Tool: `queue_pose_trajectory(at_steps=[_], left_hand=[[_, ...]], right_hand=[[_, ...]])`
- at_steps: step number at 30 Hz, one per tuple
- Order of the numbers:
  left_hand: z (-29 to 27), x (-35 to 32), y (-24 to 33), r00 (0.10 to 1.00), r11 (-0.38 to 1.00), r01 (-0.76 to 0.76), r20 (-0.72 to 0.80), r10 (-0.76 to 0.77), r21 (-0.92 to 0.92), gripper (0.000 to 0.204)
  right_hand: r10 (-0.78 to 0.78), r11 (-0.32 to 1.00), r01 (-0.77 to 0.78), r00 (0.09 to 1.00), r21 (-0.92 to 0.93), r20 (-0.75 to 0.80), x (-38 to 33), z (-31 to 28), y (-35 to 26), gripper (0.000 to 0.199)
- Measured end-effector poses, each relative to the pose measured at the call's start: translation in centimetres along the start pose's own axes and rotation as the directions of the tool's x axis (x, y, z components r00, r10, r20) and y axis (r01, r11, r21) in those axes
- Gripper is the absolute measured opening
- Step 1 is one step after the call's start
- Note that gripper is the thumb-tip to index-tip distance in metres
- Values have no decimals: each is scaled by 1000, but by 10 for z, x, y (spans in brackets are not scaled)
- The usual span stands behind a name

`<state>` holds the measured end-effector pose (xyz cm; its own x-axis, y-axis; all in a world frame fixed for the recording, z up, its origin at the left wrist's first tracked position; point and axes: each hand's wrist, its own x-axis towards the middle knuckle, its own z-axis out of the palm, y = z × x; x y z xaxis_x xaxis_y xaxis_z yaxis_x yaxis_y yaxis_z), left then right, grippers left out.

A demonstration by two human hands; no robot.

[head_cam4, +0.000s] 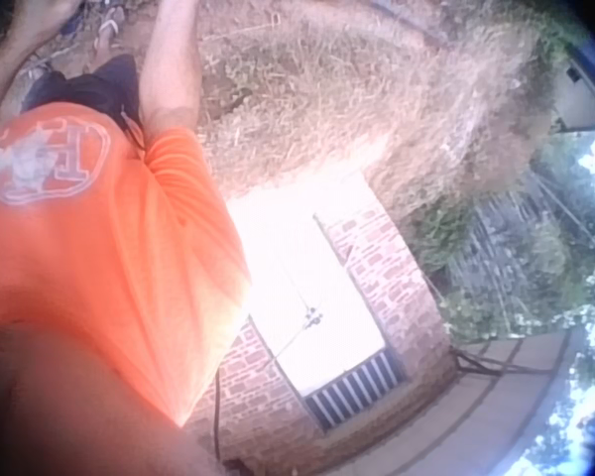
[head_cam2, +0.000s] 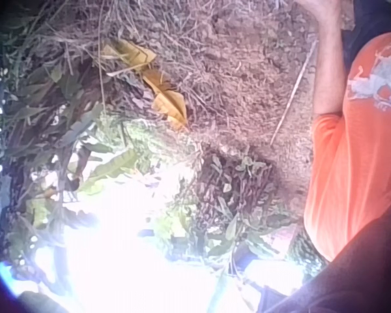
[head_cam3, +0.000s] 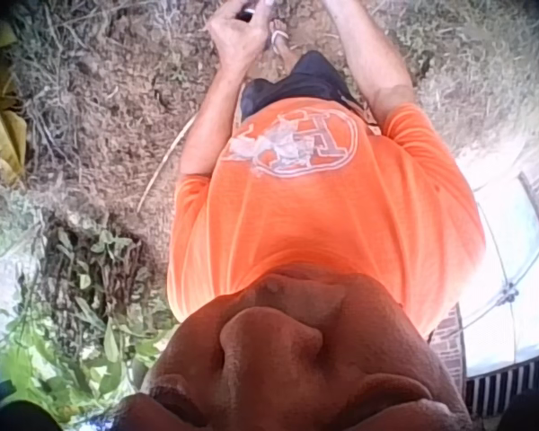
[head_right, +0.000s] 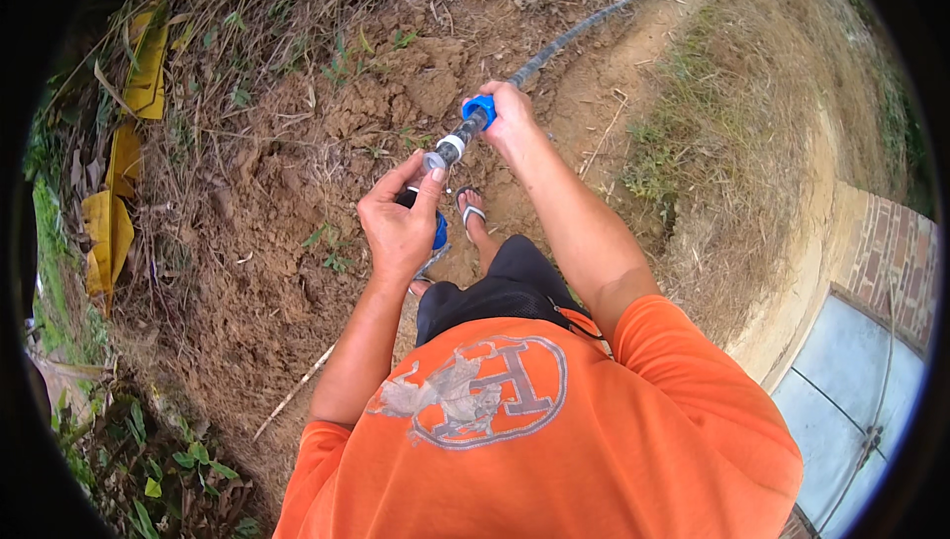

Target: The person uses red shears to cut a black irrigation pipe, then assembles a blue plastic connector with a white seal and attaches it to the pipe. The person repeats the process with a second connector, securing both fittings onto the pipe.

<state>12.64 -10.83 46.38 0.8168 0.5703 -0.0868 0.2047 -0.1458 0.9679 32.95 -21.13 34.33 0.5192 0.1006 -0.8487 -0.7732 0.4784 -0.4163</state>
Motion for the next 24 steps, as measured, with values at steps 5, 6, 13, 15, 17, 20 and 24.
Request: queue_pose_trajectory(at_steps=[5,6,13,15,17,20,24], left_hand=[[-4,3,25,955,951,292,82,-285,-104,33],[-3,2,19,970,967,240,70,-234,-89,32],[5,1,13,996,995,-82,-33,80,-62,24],[4,1,9,996,995,-85,-15,85,-60,24],[5,0,7,998,994,-70,-12,69,-84,25],[9,-4,8,999,989,-33,-32,28,-148,27],[16,-9,16,998,988,-28,-67,18,-155,29]], right_hand=[[8,1000,-8,1000,21,-11,6,-3,1,17],[8,999,-8,1000,48,-10,6,-3,1,17],[-2,998,3,1000,65,-11,2,2,-4,15],[-6,998,8,999,65,-38,-2,3,-2,14],[-15,998,18,999,52,-51,-5,5,-2,14],[-29,999,31,998,38,-49,-7,7,-3,18],[-14,996,20,997,85,-79,-8,11,-4,19]])
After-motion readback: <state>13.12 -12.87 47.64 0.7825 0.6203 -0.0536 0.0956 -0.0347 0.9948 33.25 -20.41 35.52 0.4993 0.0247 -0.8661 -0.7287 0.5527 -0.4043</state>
